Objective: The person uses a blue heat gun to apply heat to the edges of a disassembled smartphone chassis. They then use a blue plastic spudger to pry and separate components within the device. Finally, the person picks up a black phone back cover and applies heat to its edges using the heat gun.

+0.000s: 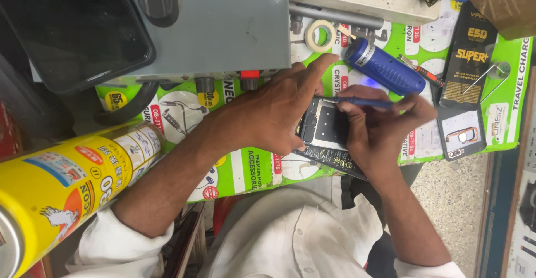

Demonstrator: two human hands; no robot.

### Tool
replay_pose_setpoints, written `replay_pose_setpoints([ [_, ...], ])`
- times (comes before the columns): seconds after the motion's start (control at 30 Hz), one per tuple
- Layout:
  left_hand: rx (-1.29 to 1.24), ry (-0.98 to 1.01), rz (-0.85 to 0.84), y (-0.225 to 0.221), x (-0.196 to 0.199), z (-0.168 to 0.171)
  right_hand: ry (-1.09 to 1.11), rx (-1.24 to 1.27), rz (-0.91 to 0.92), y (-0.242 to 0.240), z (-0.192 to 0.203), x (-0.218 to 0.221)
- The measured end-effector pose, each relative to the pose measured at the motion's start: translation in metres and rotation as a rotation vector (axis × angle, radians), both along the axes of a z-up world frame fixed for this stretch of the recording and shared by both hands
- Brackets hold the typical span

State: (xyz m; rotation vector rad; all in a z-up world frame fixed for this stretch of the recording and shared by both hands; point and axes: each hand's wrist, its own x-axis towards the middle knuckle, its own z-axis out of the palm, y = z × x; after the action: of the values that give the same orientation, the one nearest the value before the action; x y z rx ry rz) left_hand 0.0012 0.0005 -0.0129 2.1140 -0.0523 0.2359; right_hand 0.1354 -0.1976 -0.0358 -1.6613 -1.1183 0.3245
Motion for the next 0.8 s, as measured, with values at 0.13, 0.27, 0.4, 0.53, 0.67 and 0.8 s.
replay_pose_setpoints([
  [0.13,-0.034,0.040,0.000,0.000,0.000,0.001,0.187,0.023,0.011,0.005,0.009,0.005],
  [0.27,-0.056,0.067,-0.001,0.000,-0.001,0.002,0.343,-0.003,0.027,0.010,0.014,0.014],
  [0.4,-0.059,-0.017,-0.004,0.001,-0.001,0.002,0.380,-0.028,0.031,0.015,0.015,0.018],
  [0.53,-0.079,0.014,-0.012,0.001,0.000,-0.002,0.331,-0.019,0.031,0.013,0.013,0.013],
  [0.67,-0.088,0.015,-0.027,0.001,0.000,-0.004,0.221,-0.016,0.066,0.008,0.017,0.003],
  [0.8,-0.096,0.023,-0.012,0.001,0.000,-0.005,0.005,-0.057,0.032,0.006,0.018,-0.009],
])
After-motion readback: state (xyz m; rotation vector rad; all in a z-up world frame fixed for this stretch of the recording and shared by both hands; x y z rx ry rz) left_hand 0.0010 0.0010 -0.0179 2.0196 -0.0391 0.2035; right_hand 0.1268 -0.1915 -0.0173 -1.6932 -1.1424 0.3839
